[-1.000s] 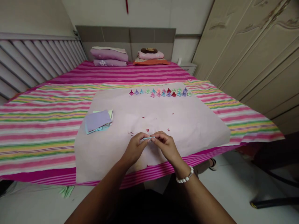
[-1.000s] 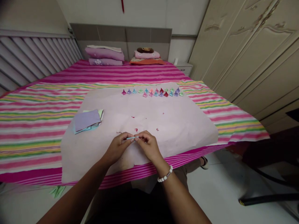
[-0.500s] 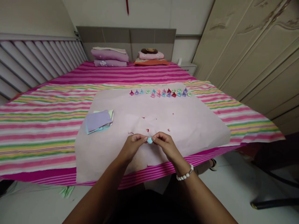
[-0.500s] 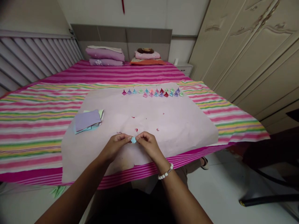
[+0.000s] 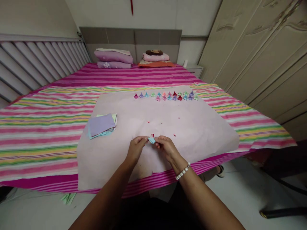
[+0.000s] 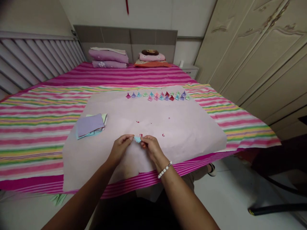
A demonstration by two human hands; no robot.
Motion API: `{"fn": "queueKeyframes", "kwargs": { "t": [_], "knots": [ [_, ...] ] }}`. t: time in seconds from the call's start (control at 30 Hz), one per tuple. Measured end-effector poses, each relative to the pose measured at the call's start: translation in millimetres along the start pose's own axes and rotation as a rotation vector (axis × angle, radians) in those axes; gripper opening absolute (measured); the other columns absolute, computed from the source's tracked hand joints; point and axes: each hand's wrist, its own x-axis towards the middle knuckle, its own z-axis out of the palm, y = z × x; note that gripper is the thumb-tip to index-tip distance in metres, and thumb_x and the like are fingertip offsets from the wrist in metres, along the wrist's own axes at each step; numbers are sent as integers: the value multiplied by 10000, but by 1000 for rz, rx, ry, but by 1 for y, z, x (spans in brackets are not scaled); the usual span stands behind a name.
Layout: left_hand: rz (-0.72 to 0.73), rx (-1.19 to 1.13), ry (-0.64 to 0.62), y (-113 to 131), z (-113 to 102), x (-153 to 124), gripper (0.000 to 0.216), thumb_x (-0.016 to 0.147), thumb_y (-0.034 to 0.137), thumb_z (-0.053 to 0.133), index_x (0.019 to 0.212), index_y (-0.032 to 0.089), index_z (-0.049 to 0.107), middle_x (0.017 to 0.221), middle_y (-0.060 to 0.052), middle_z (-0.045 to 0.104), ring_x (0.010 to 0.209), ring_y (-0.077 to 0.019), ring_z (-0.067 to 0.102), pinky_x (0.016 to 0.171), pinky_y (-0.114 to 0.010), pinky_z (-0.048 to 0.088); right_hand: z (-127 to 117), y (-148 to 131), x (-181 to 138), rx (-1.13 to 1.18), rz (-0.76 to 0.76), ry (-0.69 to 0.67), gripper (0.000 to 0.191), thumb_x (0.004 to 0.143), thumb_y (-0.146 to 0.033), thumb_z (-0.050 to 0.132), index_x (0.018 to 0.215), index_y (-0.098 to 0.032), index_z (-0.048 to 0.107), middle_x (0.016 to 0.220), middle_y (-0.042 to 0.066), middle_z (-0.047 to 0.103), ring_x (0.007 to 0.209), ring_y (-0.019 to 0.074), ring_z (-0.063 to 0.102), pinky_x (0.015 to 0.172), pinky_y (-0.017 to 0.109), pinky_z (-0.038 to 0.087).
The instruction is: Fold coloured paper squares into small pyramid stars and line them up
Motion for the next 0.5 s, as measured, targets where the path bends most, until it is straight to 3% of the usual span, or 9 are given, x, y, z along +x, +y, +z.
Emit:
{"fn": "queueKeyframes", "kwargs": {
  "t": [0.1,0.2,0.33,0.5],
  "knots": [
    [223,111,5,2,-6,4,168,678,309,721,808,203,716,892,-42,664,880,-193,594,796,-308,441,-1,0,10,39,44,11,310,521,-374,788,532,-179,547,459,-39,524,414,80,408,438,232,297],
    [461,257,-83,0,-12,12,61,727,226,676,772,217,716,884,-48,636,878,-191,589,774,-306,440,2,1,20,52,90,-3,300,508,-355,786,534,-170,551,457,-43,516,399,72,412,424,225,300],
    [492,332,-151,-5,-19,27,79,765,192,638,792,216,708,834,-35,615,789,-164,582,701,-279,442,9,4,31,40,141,-29,302,512,-349,774,519,-174,528,449,-49,498,389,68,402,405,221,289],
    [506,391,-144,-15,-28,44,56,786,187,626,802,200,678,833,-27,614,760,-146,579,681,-260,447,15,6,44,-3,179,-69,306,549,-383,739,522,-181,510,450,-52,468,400,68,375,395,218,258]
  ]
}}
